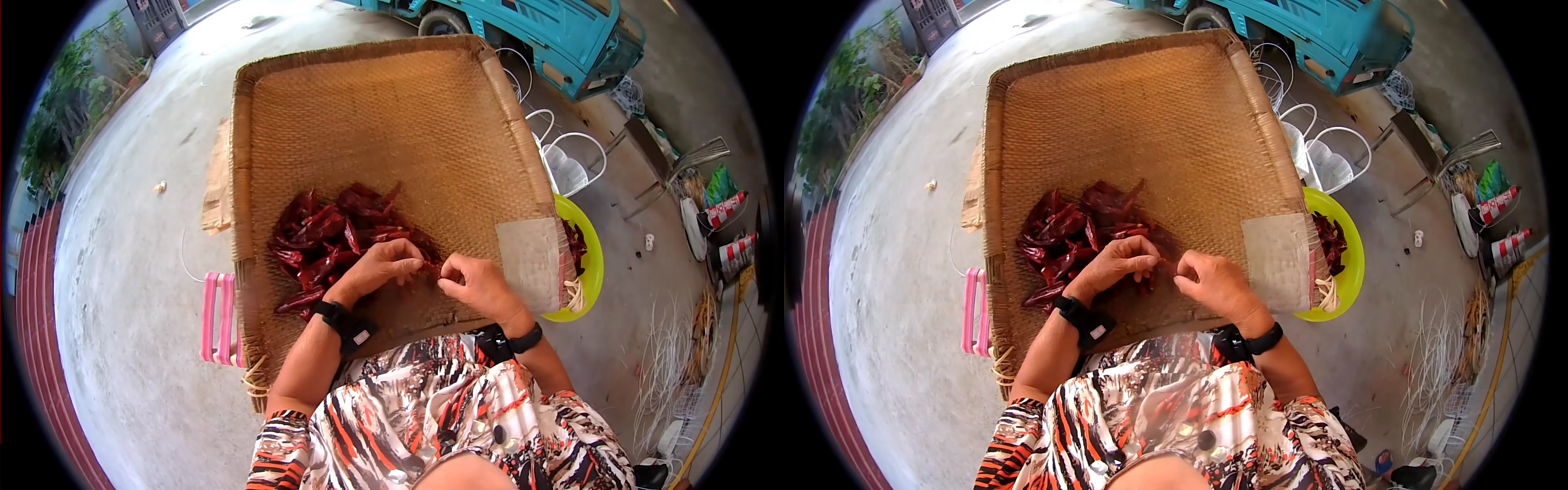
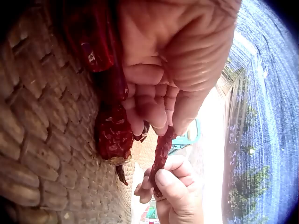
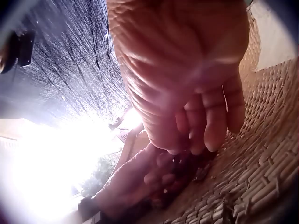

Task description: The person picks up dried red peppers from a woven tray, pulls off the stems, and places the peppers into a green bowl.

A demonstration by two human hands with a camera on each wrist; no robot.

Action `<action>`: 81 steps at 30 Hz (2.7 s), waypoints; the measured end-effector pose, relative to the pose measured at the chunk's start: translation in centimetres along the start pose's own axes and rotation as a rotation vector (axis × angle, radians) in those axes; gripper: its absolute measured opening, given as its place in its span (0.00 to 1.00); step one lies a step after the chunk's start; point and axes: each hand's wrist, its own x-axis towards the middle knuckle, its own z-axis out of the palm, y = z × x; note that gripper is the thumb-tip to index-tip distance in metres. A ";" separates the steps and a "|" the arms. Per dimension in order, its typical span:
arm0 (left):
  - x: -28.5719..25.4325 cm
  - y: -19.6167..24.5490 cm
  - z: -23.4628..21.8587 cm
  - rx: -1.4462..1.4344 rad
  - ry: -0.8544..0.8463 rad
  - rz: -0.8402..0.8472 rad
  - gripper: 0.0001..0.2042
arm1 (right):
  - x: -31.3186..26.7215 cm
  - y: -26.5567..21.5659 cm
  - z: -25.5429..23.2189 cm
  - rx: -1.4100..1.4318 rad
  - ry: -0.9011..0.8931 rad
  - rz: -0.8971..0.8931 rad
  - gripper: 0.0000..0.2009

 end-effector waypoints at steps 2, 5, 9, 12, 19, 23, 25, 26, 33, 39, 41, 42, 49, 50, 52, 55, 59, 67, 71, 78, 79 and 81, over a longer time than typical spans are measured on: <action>-0.1 -0.2 -0.4 0.007 -0.037 0.002 0.10 | 0.1 0.0 0.1 0.012 -0.019 -0.038 0.09; -0.3 0.2 -0.2 -0.013 -0.120 -0.015 0.09 | 0.2 0.9 0.4 0.021 -0.018 -0.081 0.09; -0.5 0.6 0.0 -0.025 -0.159 -0.022 0.10 | 0.1 1.6 0.4 0.159 -0.039 -0.059 0.08; -0.3 0.1 -0.5 -0.114 -0.083 0.063 0.12 | -0.1 3.0 -0.8 0.384 0.045 0.044 0.08; -0.6 0.6 -0.7 -0.456 -0.059 0.215 0.15 | -2.1 8.9 -7.1 1.216 0.690 0.143 0.07; -0.5 0.5 -0.3 -0.556 0.030 0.262 0.16 | -2.5 9.8 -7.6 1.478 0.747 0.170 0.10; -0.6 0.4 -0.4 -0.555 0.051 0.240 0.16 | -1.8 8.3 -5.7 1.280 0.628 0.234 0.10; -0.6 0.4 -0.4 -0.552 0.056 0.235 0.16 | -1.2 6.8 -4.5 1.067 0.533 0.272 0.09; -0.6 0.8 -0.1 -0.511 0.076 0.248 0.17 | 3.2 -0.2 1.3 -0.025 0.162 -0.124 0.14; -0.6 0.8 -0.3 -0.519 0.056 0.229 0.17 | 3.9 -0.2 2.0 -0.084 -0.013 -0.120 0.18; -0.6 0.6 -0.3 -0.527 0.044 0.240 0.17 | 3.8 2.2 2.0 0.074 -0.042 -0.151 0.18; -0.5 0.6 -0.4 -0.534 0.038 0.245 0.16 | 3.8 2.6 1.9 0.153 -0.056 -0.165 0.18; -0.1 0.6 0.4 -0.247 0.129 0.181 0.10 | 3.0 0.8 0.6 0.996 -0.009 0.191 0.10; -0.3 0.8 0.4 -0.244 0.084 0.161 0.12 | 3.2 0.5 0.9 1.018 -0.018 0.172 0.10; -0.4 0.8 0.4 -0.208 0.045 0.137 0.12 | 3.4 -0.1 1.6 1.065 -0.033 0.135 0.11; -0.3 0.4 0.0 -0.147 0.024 0.096 0.10 | 3.3 -0.4 2.1 1.029 -0.114 0.065 0.09; -0.4 0.5 0.0 -0.126 0.019 0.068 0.08 | 3.1 0.6 2.3 1.107 -0.010 0.136 0.08; -0.5 0.8 0.4 -0.194 -0.023 0.064 0.11 | 2.3 2.6 1.4 1.265 0.062 0.260 0.09; -0.1 -0.3 -0.4 -0.292 0.014 0.211 0.17 | 1.5 5.0 -2.5 1.513 0.402 0.251 0.12; -0.6 0.7 -0.3 -0.458 0.018 0.274 0.18 | -1.9 12.1 -9.4 1.966 0.729 -0.090 0.10; -0.6 0.8 -0.4 -0.497 -0.009 0.276 0.18 | -1.9 12.5 -9.1 1.969 0.702 -0.065 0.10; -0.9 0.6 -0.6 -0.543 -0.138 0.194 0.17 | -1.3 10.9 -7.9 1.806 0.664 0.027 0.09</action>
